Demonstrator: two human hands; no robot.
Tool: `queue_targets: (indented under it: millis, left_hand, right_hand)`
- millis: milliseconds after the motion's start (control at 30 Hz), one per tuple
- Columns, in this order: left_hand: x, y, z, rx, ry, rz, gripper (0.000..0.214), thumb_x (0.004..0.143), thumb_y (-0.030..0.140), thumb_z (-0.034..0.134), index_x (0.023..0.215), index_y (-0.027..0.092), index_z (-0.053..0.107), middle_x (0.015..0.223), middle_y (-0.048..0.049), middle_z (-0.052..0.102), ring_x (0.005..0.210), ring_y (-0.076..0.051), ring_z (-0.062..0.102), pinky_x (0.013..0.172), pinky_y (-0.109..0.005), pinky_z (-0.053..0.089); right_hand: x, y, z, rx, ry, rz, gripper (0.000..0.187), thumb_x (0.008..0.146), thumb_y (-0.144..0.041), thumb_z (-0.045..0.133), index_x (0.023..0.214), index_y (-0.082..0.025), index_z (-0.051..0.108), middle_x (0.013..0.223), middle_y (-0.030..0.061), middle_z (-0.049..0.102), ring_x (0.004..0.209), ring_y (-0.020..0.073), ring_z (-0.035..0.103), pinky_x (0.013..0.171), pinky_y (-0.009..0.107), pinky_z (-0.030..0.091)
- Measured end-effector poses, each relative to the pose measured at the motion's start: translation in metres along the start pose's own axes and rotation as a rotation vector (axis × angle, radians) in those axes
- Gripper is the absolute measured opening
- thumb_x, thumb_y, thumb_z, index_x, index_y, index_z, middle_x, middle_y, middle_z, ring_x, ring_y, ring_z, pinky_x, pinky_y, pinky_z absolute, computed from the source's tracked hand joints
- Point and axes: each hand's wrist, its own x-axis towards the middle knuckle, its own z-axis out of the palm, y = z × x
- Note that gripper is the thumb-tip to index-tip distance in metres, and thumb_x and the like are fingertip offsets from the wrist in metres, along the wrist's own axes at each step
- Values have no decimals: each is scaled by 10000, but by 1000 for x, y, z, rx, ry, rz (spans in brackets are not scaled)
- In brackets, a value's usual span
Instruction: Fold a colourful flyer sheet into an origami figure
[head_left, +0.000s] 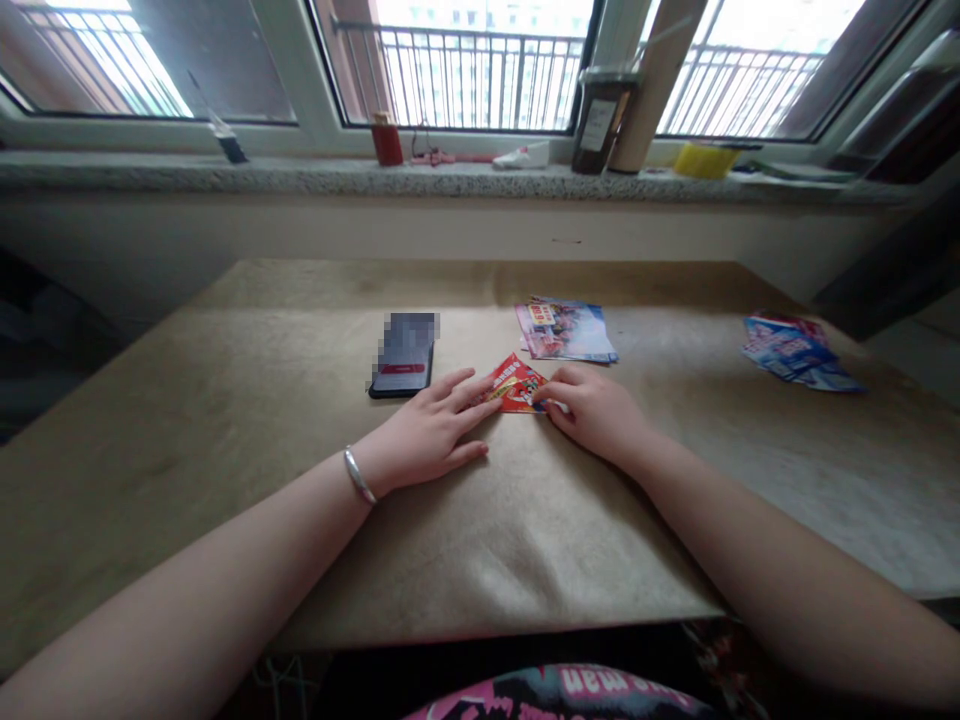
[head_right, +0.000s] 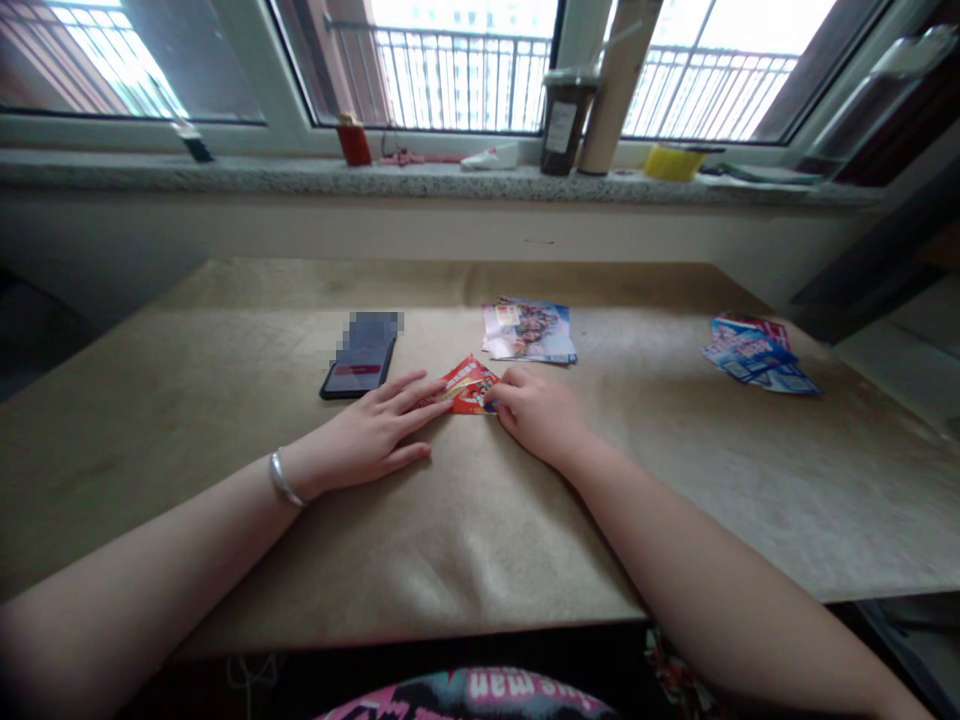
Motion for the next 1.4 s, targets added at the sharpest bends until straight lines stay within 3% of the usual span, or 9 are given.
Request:
queue_targets:
  millis: [67,167,400,533,633,1000,1133,1267,1400]
  left_hand:
    - [1,0,-1,-16,-9,44,576,935,472,429,1442,229,307,1537,-36,238,1427,-251,142,1162,-410,140]
    - [3,2,-3,-56,-35,104,623,936,491,411,1464,207,244,1537,-49,227,1436,-216,122,1170,-407,92]
    - [4,3,-1,-147,-126,80,626,937,487,405,1460,179,250,1527,-89,238,1423,-188,185,1159,-343,148]
    - [1,4,-5,-155,-170,42,653,940,477,401,1468,141,214,1537,-124,173,1431,-209,147,1159,-366,152]
    - [-3,10,-13,-148,-231,-24,708,919,508,430,1462,102,227,1534,-158,158,1429,-251,141,1148,-374,194]
    - [1,14,-20,0,-54,-67,474,905,411,513,1278,119,521,1362,-153,501,1256,-259,476,1043,-383,390]
    - [-1,12,-26,73,-36,-88,354,889,387,543,1156,166,613,1203,-107,616,1063,-268,583,921,-415,452]
    - [-4,9,-31,104,-36,-133,267,899,367,520,961,171,689,956,-91,658,840,-221,618,758,-353,485]
    - [-7,8,-31,115,-47,-196,302,919,356,465,909,183,713,916,-75,676,771,-206,632,643,-305,483]
  right_hand:
    - [1,-2,2,66,-16,-130,258,883,-182,476,1011,-237,693,985,61,654,909,188,580,794,298,449]
    - [2,-4,3,96,-30,-193,286,906,-192,452,1063,-231,689,1016,68,662,933,197,571,843,330,456]
    - [-1,1,-5,190,-90,-150,232,885,-212,506,948,-218,729,967,64,675,890,174,602,821,301,473]
    - [-5,14,-9,210,-135,-56,206,859,-223,537,890,-217,741,935,61,681,791,155,631,745,276,484]
    - [-8,23,-13,209,-170,-69,209,851,-212,537,885,-233,742,940,53,685,802,156,636,742,270,483]
    - [-8,35,-13,149,-149,-27,191,810,-149,546,808,-207,729,864,52,676,769,169,627,730,276,478]
    - [-8,34,-13,137,-154,32,169,811,-190,555,821,-219,721,869,45,672,747,158,622,691,262,468]
    - [-7,27,-17,110,-174,116,151,816,-242,554,839,-236,703,844,27,672,696,145,604,634,251,445]
    - [-6,21,-16,93,-185,169,156,821,-273,546,890,-243,684,811,14,668,683,145,591,607,251,418]
